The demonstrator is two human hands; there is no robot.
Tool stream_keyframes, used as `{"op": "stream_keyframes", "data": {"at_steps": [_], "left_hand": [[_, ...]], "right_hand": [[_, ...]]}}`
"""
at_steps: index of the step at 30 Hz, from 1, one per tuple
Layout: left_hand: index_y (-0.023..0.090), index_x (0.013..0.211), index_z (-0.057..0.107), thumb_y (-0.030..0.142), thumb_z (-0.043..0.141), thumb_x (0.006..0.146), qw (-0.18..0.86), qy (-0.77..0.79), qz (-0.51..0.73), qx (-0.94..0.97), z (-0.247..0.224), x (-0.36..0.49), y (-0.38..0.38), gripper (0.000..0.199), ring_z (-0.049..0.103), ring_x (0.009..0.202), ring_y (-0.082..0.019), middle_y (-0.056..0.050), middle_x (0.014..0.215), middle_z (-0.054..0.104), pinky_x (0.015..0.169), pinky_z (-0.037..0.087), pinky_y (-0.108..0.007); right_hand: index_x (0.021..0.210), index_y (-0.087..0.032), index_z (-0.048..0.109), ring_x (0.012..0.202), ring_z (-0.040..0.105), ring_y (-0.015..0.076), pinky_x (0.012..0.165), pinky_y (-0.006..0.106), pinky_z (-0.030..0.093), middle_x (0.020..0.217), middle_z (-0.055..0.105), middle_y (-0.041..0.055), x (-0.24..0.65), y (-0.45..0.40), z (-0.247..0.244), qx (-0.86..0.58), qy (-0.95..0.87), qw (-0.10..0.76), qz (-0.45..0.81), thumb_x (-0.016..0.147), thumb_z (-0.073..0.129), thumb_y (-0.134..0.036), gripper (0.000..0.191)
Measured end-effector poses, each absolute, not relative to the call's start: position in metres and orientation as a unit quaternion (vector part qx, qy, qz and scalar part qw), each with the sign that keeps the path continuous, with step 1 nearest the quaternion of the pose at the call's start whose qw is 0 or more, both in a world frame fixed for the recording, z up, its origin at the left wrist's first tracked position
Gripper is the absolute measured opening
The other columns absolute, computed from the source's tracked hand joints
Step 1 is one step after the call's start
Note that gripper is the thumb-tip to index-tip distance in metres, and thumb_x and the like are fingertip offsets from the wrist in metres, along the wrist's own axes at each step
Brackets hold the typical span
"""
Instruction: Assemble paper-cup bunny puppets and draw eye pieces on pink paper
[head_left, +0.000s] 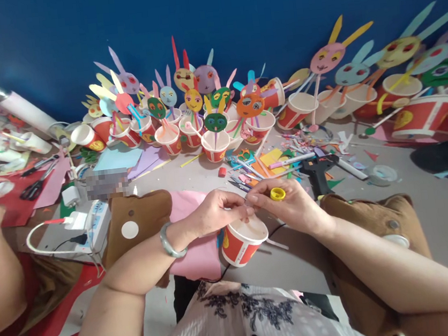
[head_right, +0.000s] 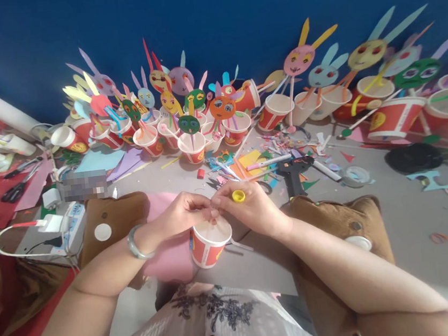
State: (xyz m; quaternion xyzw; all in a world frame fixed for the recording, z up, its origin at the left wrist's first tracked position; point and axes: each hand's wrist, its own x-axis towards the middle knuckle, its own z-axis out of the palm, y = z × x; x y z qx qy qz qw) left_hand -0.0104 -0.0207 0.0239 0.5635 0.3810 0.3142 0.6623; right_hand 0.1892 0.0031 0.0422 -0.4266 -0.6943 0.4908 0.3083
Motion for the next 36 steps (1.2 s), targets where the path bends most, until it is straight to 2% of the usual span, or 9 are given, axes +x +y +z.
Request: {"op": "stream_keyframes", "data": {"at_steps": [6,11,16,20,26,30,33,36], "left_hand": [[0.013,0.073,0.072,0.047,0.073,0.085,0.655,0.386,0.323,0.563,0.0237,-0.0112,-0.0203,0.036,0.065,0.071,-0.013,-0.007,0.075,0.072,0.069,0.049,-0.024],[0.013,0.073,0.071,0.042,0.072,0.086,0.656,0.379,0.341,0.556,0.0255,-0.0133,-0.0196,0.032,0.064,0.07,-0.013,-0.006,0.074,0.071,0.068,0.049,-0.023],[0.012,0.071,0.07,0.045,0.073,0.085,0.637,0.397,0.329,0.573,0.0261,-0.0118,-0.0202,0.035,0.062,0.07,-0.012,-0.006,0.073,0.07,0.067,0.047,-0.023],[0.012,0.07,0.068,0.049,0.074,0.083,0.641,0.395,0.335,0.566,0.0285,-0.0095,-0.0201,0.039,0.06,0.068,-0.012,-0.006,0.072,0.068,0.065,0.046,-0.023],[0.012,0.071,0.068,0.049,0.073,0.082,0.66,0.38,0.331,0.557,0.0314,-0.0101,-0.0189,0.039,0.061,0.069,-0.013,-0.006,0.072,0.068,0.067,0.047,-0.024],[0.012,0.068,0.066,0.044,0.072,0.083,0.657,0.4,0.351,0.534,0.0308,-0.0098,-0.0187,0.036,0.059,0.065,-0.011,-0.004,0.067,0.065,0.064,0.045,-0.024],[0.012,0.065,0.064,0.041,0.073,0.081,0.657,0.414,0.368,0.512,0.0303,-0.009,-0.0186,0.034,0.057,0.063,-0.01,-0.003,0.065,0.063,0.061,0.042,-0.023],[0.012,0.064,0.064,0.037,0.073,0.08,0.662,0.42,0.379,0.492,0.0299,-0.0083,-0.0188,0.031,0.057,0.063,-0.01,-0.003,0.065,0.063,0.061,0.043,-0.022]], "right_hand": [[0.074,-0.018,0.072,0.051,0.054,0.0113,0.046,0.024,0.041,0.063,0.069,0.002,0.1877,0.004,0.0506,-0.421,-0.687,0.298,0.512,0.089,0.066,-0.046,0.032],[0.09,-0.017,0.075,0.048,0.051,0.0104,0.045,0.024,0.04,0.064,0.069,0.0022,0.1887,0.0047,0.0503,-0.423,-0.674,0.302,0.525,0.086,0.069,-0.051,0.035],[0.077,-0.019,0.071,0.048,0.05,0.0099,0.049,0.024,0.042,0.059,0.065,-0.0009,0.1874,0.0037,0.0446,-0.432,-0.671,0.31,0.517,0.085,0.072,-0.046,0.028],[0.078,-0.019,0.07,0.043,0.043,0.0078,0.045,0.024,0.039,0.053,0.059,-0.0031,0.1876,0.0039,0.042,-0.427,-0.667,0.31,0.527,0.087,0.069,-0.046,0.029],[0.083,-0.018,0.07,0.047,0.047,0.0088,0.044,0.024,0.038,0.065,0.066,0.0006,0.1892,0.0033,0.0441,-0.434,-0.656,0.308,0.536,0.084,0.071,-0.05,0.033],[0.096,-0.023,0.066,0.06,0.054,0.0132,0.055,0.026,0.045,0.073,0.062,-0.0009,0.1907,0.0049,0.0439,-0.463,-0.599,0.413,0.506,0.08,0.076,-0.046,0.03],[0.089,-0.025,0.06,0.071,0.06,0.0173,0.066,0.032,0.051,0.082,0.062,0.0023,0.1912,0.0078,0.0428,-0.433,-0.525,0.505,0.531,0.086,0.065,-0.045,0.021],[0.083,-0.024,0.062,0.087,0.064,0.024,0.08,0.04,0.052,0.092,0.064,0.0075,0.193,0.0077,0.0418,-0.392,-0.539,0.566,0.485,0.091,0.054,-0.047,0.027]]}}
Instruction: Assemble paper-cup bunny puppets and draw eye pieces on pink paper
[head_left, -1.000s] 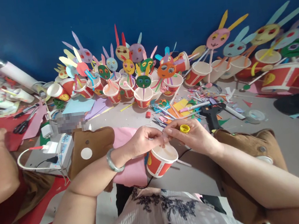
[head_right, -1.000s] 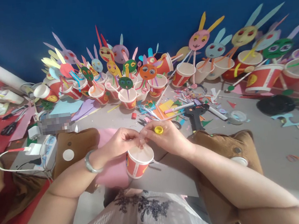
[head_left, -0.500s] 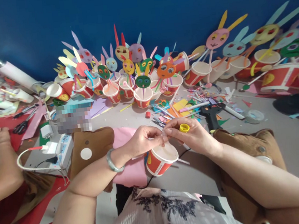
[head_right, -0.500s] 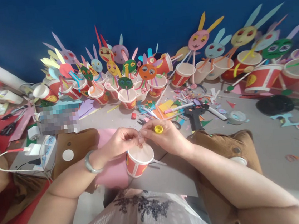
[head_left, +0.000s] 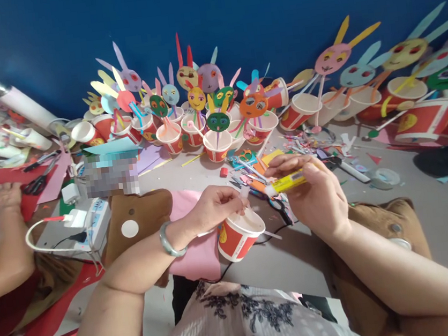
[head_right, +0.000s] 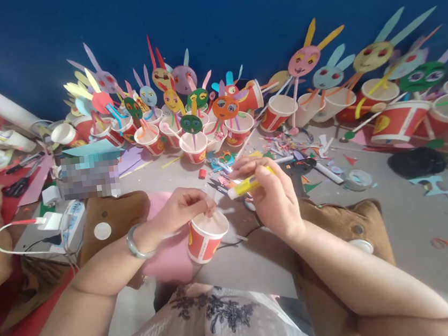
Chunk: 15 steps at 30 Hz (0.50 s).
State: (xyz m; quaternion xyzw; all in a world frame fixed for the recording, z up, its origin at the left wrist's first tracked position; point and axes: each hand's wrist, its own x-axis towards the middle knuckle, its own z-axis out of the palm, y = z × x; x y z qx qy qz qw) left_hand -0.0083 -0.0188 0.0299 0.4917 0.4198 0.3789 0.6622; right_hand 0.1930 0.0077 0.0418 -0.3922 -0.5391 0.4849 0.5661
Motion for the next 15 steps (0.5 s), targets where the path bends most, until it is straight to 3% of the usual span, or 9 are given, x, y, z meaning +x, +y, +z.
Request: {"op": "stream_keyframes", "data": {"at_steps": [1,3,6,10,15], "left_hand": [[0.012,0.064,0.064,0.036,0.073,0.08,0.663,0.425,0.379,0.486,0.0298,-0.008,-0.0189,0.03,0.057,0.062,-0.01,-0.003,0.064,0.064,0.06,0.042,-0.022],[0.012,0.063,0.064,0.034,0.072,0.08,0.661,0.435,0.38,0.479,0.0297,-0.0075,-0.0191,0.029,0.056,0.059,-0.009,-0.003,0.062,0.063,0.058,0.042,-0.022],[0.012,0.063,0.064,0.035,0.073,0.079,0.66,0.438,0.38,0.477,0.0303,-0.0069,-0.019,0.029,0.056,0.058,-0.009,-0.002,0.06,0.063,0.058,0.043,-0.022],[0.013,0.062,0.064,0.034,0.073,0.079,0.638,0.442,0.385,0.5,0.0325,-0.0076,-0.0186,0.03,0.059,0.063,-0.011,-0.004,0.065,0.066,0.06,0.043,-0.022],[0.013,0.062,0.064,0.032,0.071,0.08,0.612,0.458,0.385,0.518,0.0338,-0.0088,-0.0186,0.027,0.057,0.063,-0.01,-0.004,0.068,0.066,0.059,0.042,-0.021]], "right_hand": [[0.082,-0.023,0.064,0.088,0.064,0.0251,0.08,0.041,0.052,0.091,0.063,0.0081,0.1942,0.0064,0.0416,-0.392,-0.565,0.572,0.447,0.094,0.051,-0.05,0.032],[0.081,-0.024,0.065,0.072,0.06,0.022,0.065,0.037,0.049,0.08,0.061,0.0066,0.1965,0.0029,0.0414,-0.415,-0.599,0.564,0.388,0.096,0.047,-0.055,0.04],[0.083,-0.025,0.062,0.044,0.04,0.0135,0.043,0.032,0.032,0.062,0.052,0.0003,0.1974,-0.0012,0.0428,-0.451,-0.584,0.536,0.41,0.094,0.052,-0.063,0.041],[0.089,-0.025,0.063,0.039,0.037,0.0117,0.04,0.029,0.026,0.053,0.048,-0.003,0.1946,0.0012,0.0439,-0.463,-0.564,0.497,0.47,0.089,0.058,-0.068,0.044],[0.092,-0.027,0.064,0.042,0.044,0.0135,0.04,0.029,0.03,0.053,0.05,-0.0031,0.1964,0.0061,0.036,-0.456,-0.572,0.477,0.487,0.088,0.061,-0.067,0.041]]}}
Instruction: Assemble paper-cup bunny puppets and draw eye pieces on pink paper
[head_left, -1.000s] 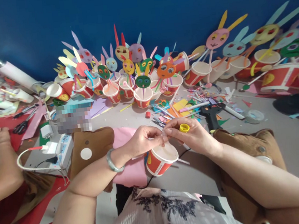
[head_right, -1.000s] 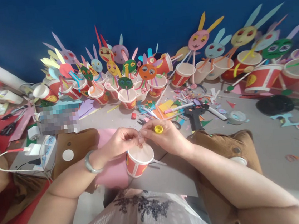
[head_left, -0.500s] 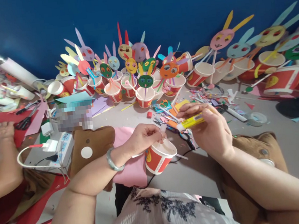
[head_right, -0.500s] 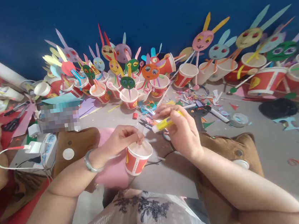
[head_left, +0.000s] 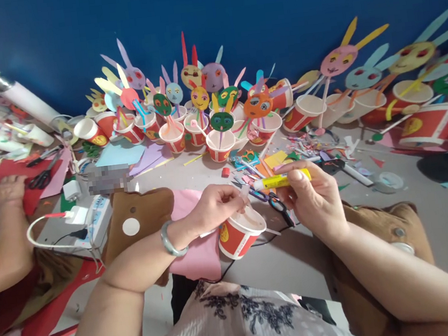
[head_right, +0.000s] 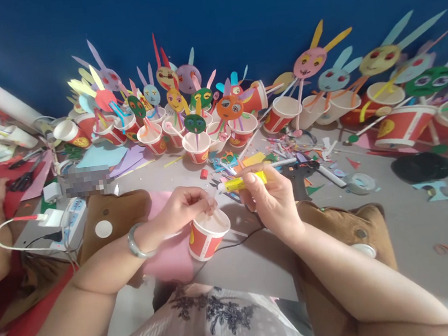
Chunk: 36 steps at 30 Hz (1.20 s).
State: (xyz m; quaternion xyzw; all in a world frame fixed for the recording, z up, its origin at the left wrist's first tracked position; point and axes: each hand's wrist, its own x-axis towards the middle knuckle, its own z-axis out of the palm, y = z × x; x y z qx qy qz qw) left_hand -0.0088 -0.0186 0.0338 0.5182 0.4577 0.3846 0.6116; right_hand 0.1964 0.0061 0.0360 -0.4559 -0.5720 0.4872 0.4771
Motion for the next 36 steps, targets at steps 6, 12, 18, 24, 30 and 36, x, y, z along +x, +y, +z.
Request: {"op": "stream_keyframes", "data": {"at_steps": [6,12,18,24,30,36], "left_hand": [[0.013,0.06,0.061,0.032,0.07,0.08,0.61,0.465,0.401,0.501,0.035,-0.009,-0.018,0.029,0.053,0.059,-0.009,-0.002,0.063,0.063,0.056,0.039,-0.021],[0.013,0.06,0.062,0.031,0.07,0.08,0.603,0.465,0.41,0.502,0.036,-0.01,-0.017,0.028,0.054,0.06,-0.009,-0.003,0.064,0.064,0.058,0.041,-0.021],[0.013,0.062,0.063,0.034,0.071,0.08,0.607,0.464,0.408,0.499,0.034,-0.008,-0.018,0.03,0.054,0.059,-0.009,-0.003,0.063,0.064,0.056,0.04,-0.02],[0.012,0.069,0.065,0.034,0.069,0.082,0.601,0.461,0.396,0.519,0.029,-0.008,-0.022,0.026,0.056,0.063,-0.01,-0.002,0.067,0.064,0.059,0.041,-0.021],[0.012,0.07,0.065,0.031,0.064,0.086,0.585,0.455,0.389,0.547,0.028,-0.009,-0.025,0.024,0.056,0.067,-0.01,-0.002,0.07,0.064,0.062,0.042,-0.021],[0.013,0.069,0.064,0.026,0.063,0.084,0.586,0.45,0.388,0.551,0.033,-0.009,-0.025,0.02,0.055,0.066,-0.01,-0.001,0.068,0.063,0.062,0.04,-0.021]], "right_hand": [[0.093,-0.027,0.062,0.042,0.047,0.0127,0.04,0.029,0.036,0.063,0.061,-0.0029,0.195,0.002,0.038,-0.449,-0.585,0.472,0.483,0.078,0.079,-0.054,0.035],[0.095,-0.029,0.057,0.039,0.048,0.0146,0.04,0.031,0.037,0.055,0.057,-0.0054,0.19,0.0,0.042,-0.458,-0.569,0.48,0.486,0.082,0.076,-0.051,0.032],[0.095,-0.028,0.065,0.06,0.068,0.0224,0.055,0.036,0.053,0.083,0.074,0.0052,0.195,-0.005,0.036,-0.47,-0.702,0.478,0.238,0.086,0.072,-0.045,0.02],[0.104,-0.025,0.062,0.062,0.07,0.0173,0.055,0.027,0.054,0.081,0.075,0.0016,0.196,-0.006,0.032,-0.318,-0.827,0.463,0.01,0.085,0.071,-0.022,0.021],[0.104,-0.022,0.057,0.055,0.063,0.0157,0.051,0.027,0.05,0.074,0.069,0.0032,0.197,0.0,0.026,-0.258,-0.864,0.432,0.002,0.087,0.068,-0.02,0.021],[0.107,-0.021,0.055,0.059,0.061,0.0168,0.057,0.029,0.052,0.076,0.067,0.0045,0.197,-0.001,0.024,-0.233,-0.874,0.426,0.005,0.088,0.067,-0.019,0.022]]}}
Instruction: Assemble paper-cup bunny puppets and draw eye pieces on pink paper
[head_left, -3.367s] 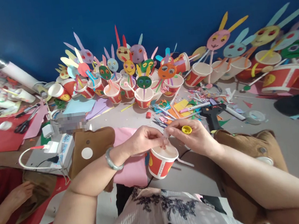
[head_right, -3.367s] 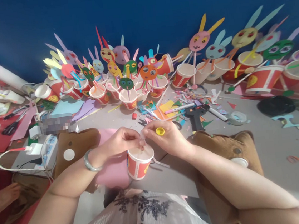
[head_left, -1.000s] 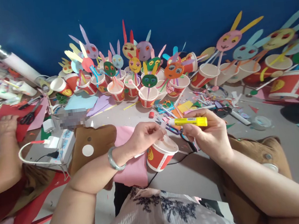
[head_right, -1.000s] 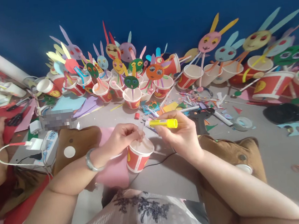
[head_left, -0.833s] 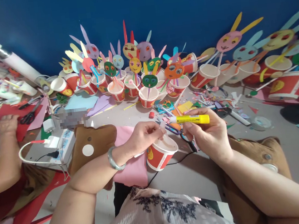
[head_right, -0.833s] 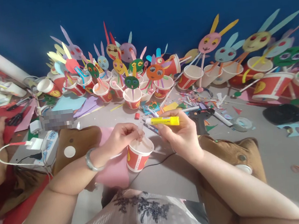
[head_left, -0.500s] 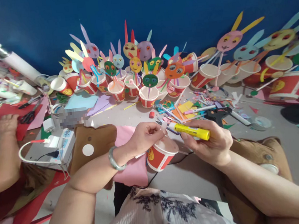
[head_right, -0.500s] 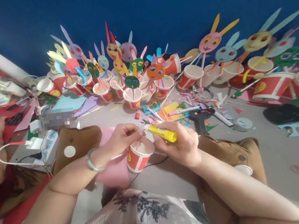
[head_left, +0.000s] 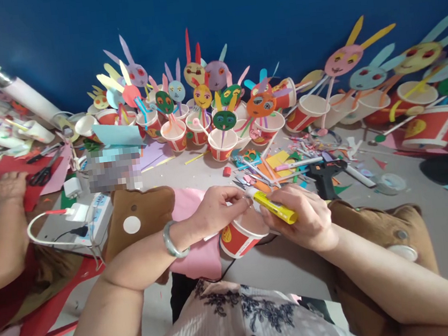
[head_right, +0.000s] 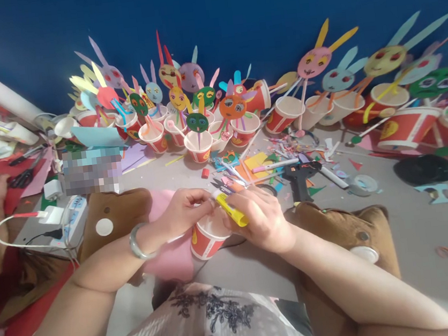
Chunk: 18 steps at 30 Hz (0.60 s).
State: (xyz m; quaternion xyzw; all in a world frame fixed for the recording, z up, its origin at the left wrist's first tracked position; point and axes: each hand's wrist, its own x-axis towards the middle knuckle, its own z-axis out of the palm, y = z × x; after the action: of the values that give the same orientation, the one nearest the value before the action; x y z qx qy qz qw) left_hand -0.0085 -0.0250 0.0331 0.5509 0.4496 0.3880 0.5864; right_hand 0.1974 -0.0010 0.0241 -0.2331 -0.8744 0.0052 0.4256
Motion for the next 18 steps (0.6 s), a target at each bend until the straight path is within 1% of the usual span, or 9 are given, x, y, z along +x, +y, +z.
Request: {"op": "stream_keyframes", "data": {"at_steps": [2,5,9,13,16,18], "left_hand": [[0.013,0.068,0.063,0.025,0.062,0.083,0.59,0.445,0.385,0.553,0.035,-0.008,-0.026,0.019,0.054,0.066,-0.01,-0.001,0.068,0.062,0.061,0.04,-0.021],[0.013,0.068,0.063,0.025,0.063,0.082,0.597,0.448,0.382,0.544,0.035,-0.008,-0.026,0.019,0.054,0.066,-0.01,-0.001,0.068,0.061,0.062,0.04,-0.021],[0.013,0.067,0.062,0.027,0.063,0.082,0.602,0.455,0.377,0.537,0.034,-0.008,-0.024,0.021,0.052,0.065,-0.01,0.0,0.068,0.06,0.061,0.04,-0.022],[0.014,0.063,0.061,0.027,0.064,0.083,0.582,0.46,0.374,0.556,0.036,-0.008,-0.025,0.024,0.052,0.063,-0.01,0.001,0.063,0.058,0.06,0.039,-0.022],[0.014,0.067,0.064,0.028,0.065,0.084,0.578,0.449,0.374,0.569,0.039,-0.008,-0.027,0.022,0.057,0.07,-0.011,-0.002,0.071,0.064,0.065,0.043,-0.022],[0.014,0.066,0.064,0.028,0.066,0.085,0.578,0.445,0.379,0.569,0.039,-0.008,-0.027,0.024,0.058,0.071,-0.011,-0.003,0.072,0.065,0.066,0.043,-0.022]], "right_hand": [[0.108,-0.021,0.055,0.06,0.061,0.0173,0.059,0.031,0.052,0.075,0.066,0.0039,0.198,-0.001,0.025,-0.214,-0.881,0.423,-0.003,0.089,0.066,-0.019,0.022],[0.108,-0.02,0.054,0.058,0.059,0.0173,0.058,0.031,0.05,0.074,0.066,0.0038,0.198,-0.001,0.027,-0.198,-0.887,0.416,-0.04,0.09,0.064,-0.021,0.021],[0.106,-0.021,0.053,0.056,0.057,0.0162,0.057,0.03,0.048,0.072,0.065,0.003,0.196,0.0,0.03,-0.219,-0.887,0.402,-0.058,0.091,0.063,-0.023,0.017],[0.103,-0.022,0.055,0.059,0.062,0.0179,0.058,0.031,0.049,0.073,0.067,0.0027,0.196,0.006,0.029,-0.261,-0.88,0.39,-0.072,0.089,0.065,-0.021,0.016],[0.104,-0.023,0.059,0.064,0.068,0.0203,0.059,0.031,0.052,0.076,0.071,0.0034,0.198,0.01,0.025,-0.328,-0.837,0.431,-0.074,0.087,0.068,-0.021,0.019],[0.109,-0.024,0.06,0.067,0.071,0.0209,0.059,0.031,0.054,0.082,0.073,0.0042,0.199,0.009,0.022,-0.373,-0.795,0.479,-0.031,0.088,0.069,-0.023,0.023]]}}
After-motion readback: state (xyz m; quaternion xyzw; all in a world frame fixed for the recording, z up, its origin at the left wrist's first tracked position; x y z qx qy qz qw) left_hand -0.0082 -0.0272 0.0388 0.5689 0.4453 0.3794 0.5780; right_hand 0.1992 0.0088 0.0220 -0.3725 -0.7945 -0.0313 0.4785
